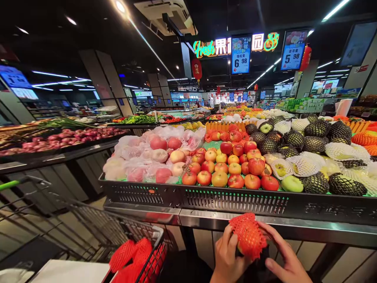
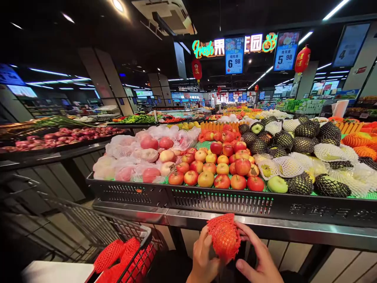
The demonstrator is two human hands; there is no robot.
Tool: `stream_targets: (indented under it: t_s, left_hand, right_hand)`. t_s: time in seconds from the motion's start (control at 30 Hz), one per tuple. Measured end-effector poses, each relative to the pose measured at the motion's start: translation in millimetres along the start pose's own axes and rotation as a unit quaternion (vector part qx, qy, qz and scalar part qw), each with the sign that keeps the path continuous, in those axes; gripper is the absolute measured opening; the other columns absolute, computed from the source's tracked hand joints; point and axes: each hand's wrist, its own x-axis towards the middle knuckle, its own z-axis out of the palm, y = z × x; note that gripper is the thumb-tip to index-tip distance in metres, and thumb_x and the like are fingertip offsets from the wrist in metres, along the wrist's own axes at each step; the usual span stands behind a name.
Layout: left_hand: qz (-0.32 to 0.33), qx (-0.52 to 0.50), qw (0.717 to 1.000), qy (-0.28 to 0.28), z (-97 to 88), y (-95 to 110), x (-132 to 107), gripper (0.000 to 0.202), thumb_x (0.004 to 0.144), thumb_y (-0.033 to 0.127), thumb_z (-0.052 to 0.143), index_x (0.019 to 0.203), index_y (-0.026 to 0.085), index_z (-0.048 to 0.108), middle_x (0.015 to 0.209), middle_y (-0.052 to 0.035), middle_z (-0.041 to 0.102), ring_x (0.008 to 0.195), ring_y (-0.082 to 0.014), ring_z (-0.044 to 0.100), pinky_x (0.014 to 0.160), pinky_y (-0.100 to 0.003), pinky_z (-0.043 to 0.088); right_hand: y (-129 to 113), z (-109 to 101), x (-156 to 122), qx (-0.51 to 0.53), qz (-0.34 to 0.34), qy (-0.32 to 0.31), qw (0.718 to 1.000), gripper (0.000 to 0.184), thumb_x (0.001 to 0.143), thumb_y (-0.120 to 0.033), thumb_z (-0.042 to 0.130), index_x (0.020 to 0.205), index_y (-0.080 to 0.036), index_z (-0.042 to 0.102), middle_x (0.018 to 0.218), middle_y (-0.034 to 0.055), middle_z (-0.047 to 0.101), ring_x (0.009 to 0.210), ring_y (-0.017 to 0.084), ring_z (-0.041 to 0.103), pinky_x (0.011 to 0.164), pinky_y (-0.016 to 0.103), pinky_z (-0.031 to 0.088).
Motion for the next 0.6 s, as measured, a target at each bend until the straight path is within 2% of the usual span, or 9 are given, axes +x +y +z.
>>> stream_targets:
  t_s: [0.07, 0.13, 0.17, 0.27, 0.37, 0.47, 0.6]
  left_hand:
    - [-0.009, -0.003, 1.000, -0.003, -4.1, 0.9, -3.5, 0.042, 0.109, 0.052, 0.049, 0.113, 0.011, 0.054, 0.104, -0.0194, 0.068, 0.086, -0.0243, 0.076, 0.068, -0.026, 0.064]
    - [-0.024, 0.000, 1.000, 0.003, -8.5, -0.7, -7.5, 0.043, 0.107, 0.053, 0.053, 0.113, 0.010, 0.053, 0.105, -0.0207, 0.067, 0.085, -0.0248, 0.076, 0.067, -0.027, 0.064]
    - [-0.030, 0.005, 1.000, 0.004, -11.0, -2.2, -9.0, 0.042, 0.107, 0.052, 0.054, 0.112, 0.010, 0.053, 0.105, -0.0213, 0.066, 0.084, -0.0251, 0.076, 0.067, -0.027, 0.064]
    - [-0.028, 0.017, 0.999, -0.002, -18.5, -7.4, -10.5, 0.036, 0.107, 0.047, 0.056, 0.113, 0.011, 0.053, 0.106, -0.0209, 0.066, 0.087, -0.0263, 0.076, 0.067, -0.028, 0.065]
    - [-0.039, 0.001, 0.999, -0.002, -24.5, -9.3, -7.2, 0.035, 0.106, 0.047, 0.058, 0.115, 0.013, 0.053, 0.106, -0.0184, 0.067, 0.092, -0.0265, 0.076, 0.071, -0.029, 0.066]
    - [-0.074, -0.072, 0.995, 0.004, -27.4, -6.4, -1.4, 0.042, 0.103, 0.049, 0.065, 0.124, 0.014, 0.052, 0.112, -0.0182, 0.066, 0.101, -0.0265, 0.074, 0.080, -0.031, 0.066]
    - [-0.104, -0.154, 0.982, 0.031, -28.3, -2.0, 4.2, 0.055, 0.094, 0.041, 0.081, 0.130, 0.016, 0.047, 0.120, -0.0180, 0.064, 0.109, -0.0265, 0.072, 0.092, -0.035, 0.065]
  right_hand:
    - [-12.4, 14.5, 8.3, -0.010, -0.043, 0.038, 0.998, 0.039, 0.105, -0.050, 0.072, 0.140, -0.036, 0.063, 0.137, 0.0018, 0.064, 0.125, 0.014, 0.063, 0.109, 0.016, 0.046]
    - [-23.6, 25.0, 15.3, 0.007, -0.049, 0.061, 0.997, 0.018, 0.106, -0.045, 0.072, 0.117, -0.031, 0.070, 0.126, 0.0005, 0.068, 0.117, 0.013, 0.066, 0.105, 0.013, 0.046]
    - [-27.9, 28.5, 17.9, 0.022, -0.043, 0.064, 0.997, 0.016, 0.106, -0.044, 0.072, 0.106, -0.028, 0.071, 0.122, 0.0010, 0.070, 0.112, 0.013, 0.068, 0.102, 0.013, 0.049]
    - [-34.4, 34.2, 21.9, 0.046, -0.026, 0.062, 0.997, 0.027, 0.106, -0.040, 0.071, 0.085, -0.023, 0.069, 0.115, 0.0031, 0.071, 0.104, 0.016, 0.069, 0.095, 0.016, 0.053]
    - [-31.7, 37.5, 21.6, 0.053, -0.014, 0.082, 0.995, 0.024, 0.106, -0.037, 0.069, 0.086, -0.022, 0.068, 0.107, 0.0034, 0.071, 0.101, 0.017, 0.069, 0.093, 0.018, 0.053]
    - [-20.2, 38.2, 18.7, 0.047, 0.011, 0.150, 0.987, 0.024, 0.106, -0.037, 0.068, 0.089, -0.021, 0.065, 0.096, 0.0030, 0.068, 0.094, 0.015, 0.067, 0.087, 0.015, 0.053]
    - [5.1, 22.8, 12.8, 0.026, 0.068, 0.233, 0.970, 0.026, 0.104, -0.042, 0.071, 0.094, -0.020, 0.061, 0.090, 0.0023, 0.062, 0.086, 0.014, 0.063, 0.081, 0.014, 0.051]
